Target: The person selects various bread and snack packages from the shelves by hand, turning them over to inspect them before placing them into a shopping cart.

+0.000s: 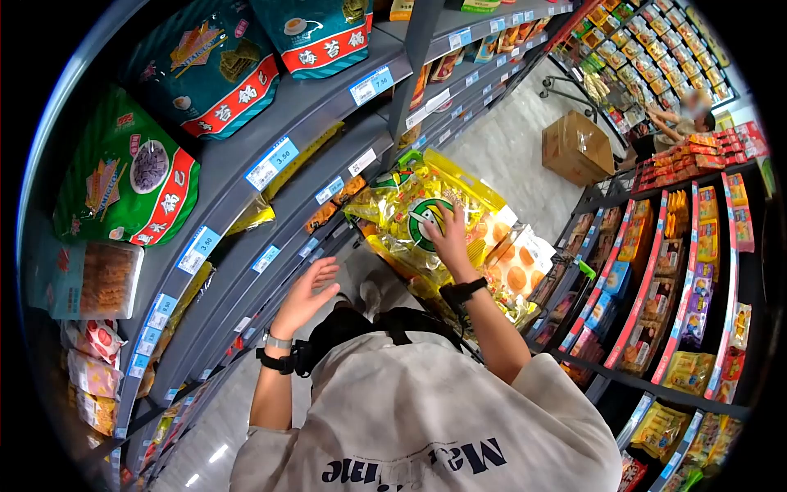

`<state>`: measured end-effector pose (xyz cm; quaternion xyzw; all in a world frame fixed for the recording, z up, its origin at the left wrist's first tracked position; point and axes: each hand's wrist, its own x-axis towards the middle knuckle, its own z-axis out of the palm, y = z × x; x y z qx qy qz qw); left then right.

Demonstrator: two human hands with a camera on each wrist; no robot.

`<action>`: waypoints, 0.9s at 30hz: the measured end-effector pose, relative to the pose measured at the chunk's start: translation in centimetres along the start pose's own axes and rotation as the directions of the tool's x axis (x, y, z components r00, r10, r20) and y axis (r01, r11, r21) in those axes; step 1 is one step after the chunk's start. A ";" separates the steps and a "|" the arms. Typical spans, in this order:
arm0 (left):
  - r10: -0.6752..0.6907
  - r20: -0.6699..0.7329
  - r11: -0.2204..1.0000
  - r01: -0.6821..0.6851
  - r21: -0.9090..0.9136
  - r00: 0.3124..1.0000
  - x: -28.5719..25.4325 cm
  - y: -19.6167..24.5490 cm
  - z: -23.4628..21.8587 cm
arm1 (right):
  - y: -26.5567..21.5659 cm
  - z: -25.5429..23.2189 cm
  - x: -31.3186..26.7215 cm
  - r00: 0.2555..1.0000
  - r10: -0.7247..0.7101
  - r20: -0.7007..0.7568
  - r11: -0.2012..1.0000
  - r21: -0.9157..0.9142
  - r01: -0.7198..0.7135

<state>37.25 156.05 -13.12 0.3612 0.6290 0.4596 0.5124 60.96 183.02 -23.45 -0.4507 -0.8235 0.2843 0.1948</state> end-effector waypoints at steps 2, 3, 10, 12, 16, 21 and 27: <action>0.029 -0.036 0.979 -0.021 0.203 0.999 -0.9 0.7 0.1 | -1.0 1.6 0.9 0.997 0.003 0.071 0.995 -0.096 0.004; 0.024 -0.048 0.980 -0.013 0.199 0.999 -1.4 1.0 0.1 | -1.7 2.4 1.2 0.984 0.053 0.169 0.980 -0.199 -0.019; 0.042 -0.208 0.960 0.019 0.281 0.977 -6.2 -0.4 -0.4 | 0.9 7.5 0.4 0.986 -0.066 0.151 0.876 -0.464 0.130; 0.016 -0.268 0.967 0.053 0.247 0.963 -7.8 -1.6 -0.6 | 0.9 7.6 0.4 0.988 -0.060 0.140 0.873 -0.472 0.120; -0.037 -0.382 0.981 0.105 0.160 0.924 -10.7 -4.3 -1.3 | 0.9 7.8 0.2 0.988 -0.059 0.145 0.869 -0.480 0.122; 0.018 -0.590 0.999 0.011 0.046 0.808 -14.7 -4.9 -2.2 | 1.3 8.2 -0.1 0.989 -0.061 0.135 0.868 -0.483 0.120; 0.114 -0.697 0.991 -0.034 0.128 0.708 -19.5 -4.2 -3.2 | 2.9 6.6 3.3 0.948 0.012 0.318 0.967 -0.247 0.071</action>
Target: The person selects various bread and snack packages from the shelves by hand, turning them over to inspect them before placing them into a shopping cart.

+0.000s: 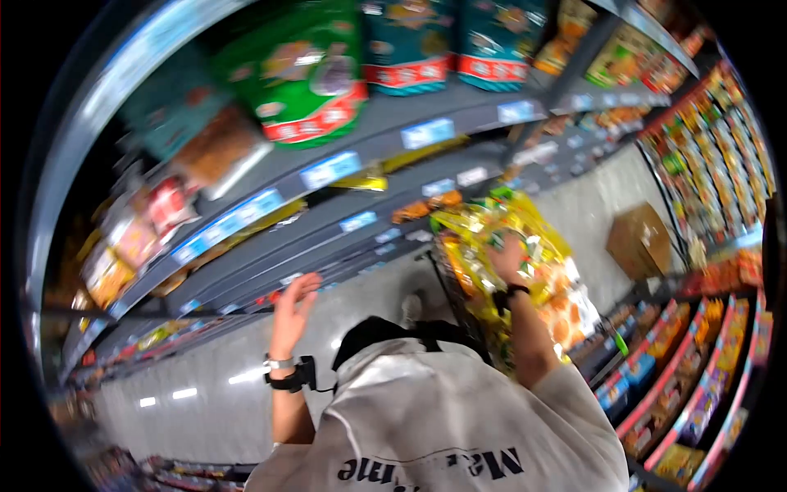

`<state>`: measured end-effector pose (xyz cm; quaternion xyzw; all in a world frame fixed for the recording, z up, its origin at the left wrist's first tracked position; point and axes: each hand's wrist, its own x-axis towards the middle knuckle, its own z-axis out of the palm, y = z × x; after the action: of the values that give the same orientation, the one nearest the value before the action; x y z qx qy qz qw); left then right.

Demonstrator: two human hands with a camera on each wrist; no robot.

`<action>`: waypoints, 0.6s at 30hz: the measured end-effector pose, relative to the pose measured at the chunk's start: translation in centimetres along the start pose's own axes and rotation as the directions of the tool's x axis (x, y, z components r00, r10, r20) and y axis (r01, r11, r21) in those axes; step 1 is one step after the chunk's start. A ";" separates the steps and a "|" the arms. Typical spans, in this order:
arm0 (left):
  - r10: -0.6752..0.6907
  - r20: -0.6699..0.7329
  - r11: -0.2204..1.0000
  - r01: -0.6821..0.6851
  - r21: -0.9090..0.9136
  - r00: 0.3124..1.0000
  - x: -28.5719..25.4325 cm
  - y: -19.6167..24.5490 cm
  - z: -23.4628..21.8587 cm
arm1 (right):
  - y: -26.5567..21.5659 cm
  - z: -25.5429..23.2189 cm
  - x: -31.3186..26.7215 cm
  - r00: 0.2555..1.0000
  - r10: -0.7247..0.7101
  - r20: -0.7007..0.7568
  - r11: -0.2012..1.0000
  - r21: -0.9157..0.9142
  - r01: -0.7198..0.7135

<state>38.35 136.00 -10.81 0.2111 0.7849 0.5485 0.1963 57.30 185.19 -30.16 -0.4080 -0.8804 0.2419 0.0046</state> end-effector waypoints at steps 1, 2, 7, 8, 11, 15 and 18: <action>0.016 0.015 0.999 -0.017 0.039 1.000 -0.5 -0.3 -0.9 | 3.5 3.0 1.0 0.964 -0.098 -0.248 0.962 0.225 0.156; 0.023 0.021 0.996 -0.025 0.081 1.000 -1.3 -0.7 -1.6 | 4.4 2.0 0.1 0.989 -0.048 -0.141 0.736 0.664 0.131; 0.006 0.047 0.996 -0.010 0.093 0.999 -7.1 -1.6 -4.3 | 13.3 0.8 -5.3 0.896 -0.013 -0.444 0.802 0.531 0.275; 0.026 0.026 0.995 -0.028 0.095 0.999 -8.6 -1.9 -4.7 | 8.0 -2.9 -10.7 0.922 0.076 -0.381 0.711 0.669 0.218; 0.037 -0.010 0.990 -0.035 0.135 0.999 -13.6 -2.5 -7.0 | 14.1 -2.4 -15.3 0.948 0.116 -0.295 0.642 0.751 0.155; 0.021 0.025 0.987 -0.025 0.156 0.999 -19.8 -4.8 -8.7 | 21.6 -2.3 -19.7 0.937 0.292 -0.190 0.624 0.781 -0.036; 0.033 0.058 0.979 -0.044 0.198 0.998 -23.7 -6.7 -9.8 | 24.4 -2.8 -28.2 0.913 0.251 -0.322 0.896 0.434 -0.093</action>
<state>52.05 113.38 -12.23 0.2596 0.8261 0.4648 0.1849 94.19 179.44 -32.87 -0.5138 -0.7525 0.3390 0.2341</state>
